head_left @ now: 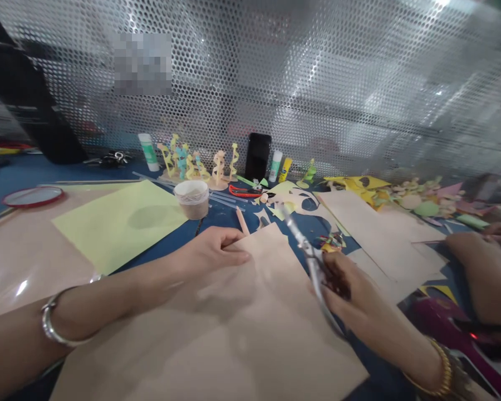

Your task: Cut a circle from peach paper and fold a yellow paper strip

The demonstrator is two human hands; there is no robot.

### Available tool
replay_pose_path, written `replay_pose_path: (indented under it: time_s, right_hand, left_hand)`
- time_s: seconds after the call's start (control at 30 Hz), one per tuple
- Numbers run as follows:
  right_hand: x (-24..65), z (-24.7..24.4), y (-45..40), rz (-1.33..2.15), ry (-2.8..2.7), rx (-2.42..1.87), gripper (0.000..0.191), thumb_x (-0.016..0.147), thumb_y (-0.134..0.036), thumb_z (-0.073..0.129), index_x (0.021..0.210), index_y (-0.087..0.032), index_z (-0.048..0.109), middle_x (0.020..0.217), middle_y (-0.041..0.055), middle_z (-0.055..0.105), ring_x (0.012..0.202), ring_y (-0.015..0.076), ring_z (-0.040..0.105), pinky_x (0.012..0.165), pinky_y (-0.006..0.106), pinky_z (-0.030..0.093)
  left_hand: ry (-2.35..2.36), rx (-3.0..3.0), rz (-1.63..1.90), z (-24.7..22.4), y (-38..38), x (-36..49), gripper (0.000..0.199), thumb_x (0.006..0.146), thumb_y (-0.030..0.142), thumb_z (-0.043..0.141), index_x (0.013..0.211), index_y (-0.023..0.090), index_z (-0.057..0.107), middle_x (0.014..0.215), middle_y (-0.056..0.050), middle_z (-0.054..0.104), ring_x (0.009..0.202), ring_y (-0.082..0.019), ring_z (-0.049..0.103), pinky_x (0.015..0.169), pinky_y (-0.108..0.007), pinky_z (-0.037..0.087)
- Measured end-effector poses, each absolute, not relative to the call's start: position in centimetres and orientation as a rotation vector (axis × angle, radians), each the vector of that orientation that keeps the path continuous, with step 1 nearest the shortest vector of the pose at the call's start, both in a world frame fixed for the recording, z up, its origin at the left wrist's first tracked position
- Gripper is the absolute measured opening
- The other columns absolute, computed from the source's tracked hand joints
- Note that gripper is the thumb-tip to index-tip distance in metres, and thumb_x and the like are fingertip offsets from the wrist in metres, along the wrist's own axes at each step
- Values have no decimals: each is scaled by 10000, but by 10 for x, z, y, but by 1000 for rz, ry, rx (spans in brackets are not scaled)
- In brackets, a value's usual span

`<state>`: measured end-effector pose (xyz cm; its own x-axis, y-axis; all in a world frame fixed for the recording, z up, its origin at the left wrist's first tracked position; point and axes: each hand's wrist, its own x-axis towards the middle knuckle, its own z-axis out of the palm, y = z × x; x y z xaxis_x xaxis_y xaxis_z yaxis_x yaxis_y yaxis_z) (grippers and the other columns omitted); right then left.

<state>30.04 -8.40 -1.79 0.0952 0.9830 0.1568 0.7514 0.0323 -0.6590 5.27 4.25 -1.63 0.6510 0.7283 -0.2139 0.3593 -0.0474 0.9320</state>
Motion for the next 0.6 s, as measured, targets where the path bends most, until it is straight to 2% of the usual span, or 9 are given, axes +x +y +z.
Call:
replay_pose_path:
  time_s: [0.07, 0.13, 0.23, 0.33, 0.43, 0.5, 0.6]
  right_hand:
    - [297, -19, -83, 363, -1851, -1844, 221, 810, -312, 592, 995, -207, 530, 923, 59, 585, 840, 233, 562, 746, 391, 462]
    - [292, -21, -84, 318, -1957, -1855, 253, 835, -290, 556, 1063, -188, 520, 1026, 87, 577, 973, 255, 552, 846, 428, 450]
    - [285, -23, -86, 248, -2031, -1873, 230, 837, -261, 550, 1048, -170, 551, 1042, 100, 575, 1002, 265, 552, 874, 449, 459]
    - [283, -23, -86, 197, -2052, -1895, 246, 835, -269, 568, 1055, -161, 587, 1053, 105, 584, 1001, 273, 561, 873, 459, 472]
    - [286, -18, -84, 201, -2065, -1886, 278, 831, -306, 583, 1064, -159, 621, 1058, 116, 600, 1012, 299, 567, 878, 490, 471]
    - [289, -13, -90, 193, -2064, -1864, 283, 826, -312, 583, 1063, -168, 641, 1069, 129, 608, 1028, 328, 565, 894, 536, 453]
    - [289, -3, -116, 271, -1907, -1697, 259, 811, -331, 605, 1051, -252, 663, 1090, 107, 626, 1084, 347, 548, 936, 558, 429]
  left_hand:
    - [964, 1806, 330, -8, 44, 51, 331, 769, 407, 633, 1032, 207, 623, 876, -17, 737, 785, -228, 681, 612, -250, 471]
    - [1050, 1974, 263, -1, 46, 48, 407, 765, 411, 624, 1128, 228, 595, 823, -1, 738, 721, -227, 676, 564, -242, 439]
    - [1113, 2116, 200, 2, 50, 41, 473, 779, 413, 592, 1225, 259, 547, 776, 16, 722, 672, -218, 663, 536, -244, 417]
    - [1191, 2184, 244, -1, 48, 35, 507, 798, 456, 561, 1266, 266, 528, 1009, -35, 705, 872, -251, 659, 669, -284, 478]
    - [1263, 2277, 343, 1, 34, 30, 520, 796, 519, 554, 1267, 301, 532, 1301, -49, 574, 1092, -301, 579, 828, -349, 483]
    - [1271, 2319, 392, 8, 18, 26, 514, 800, 527, 554, 1274, 332, 518, 1363, -29, 519, 1112, -309, 565, 878, -378, 472]
    - [1228, 2363, 420, 14, -10, 20, 456, 826, 497, 540, 1250, 329, 529, 1330, -25, 533, 1110, -295, 562, 936, -402, 448]
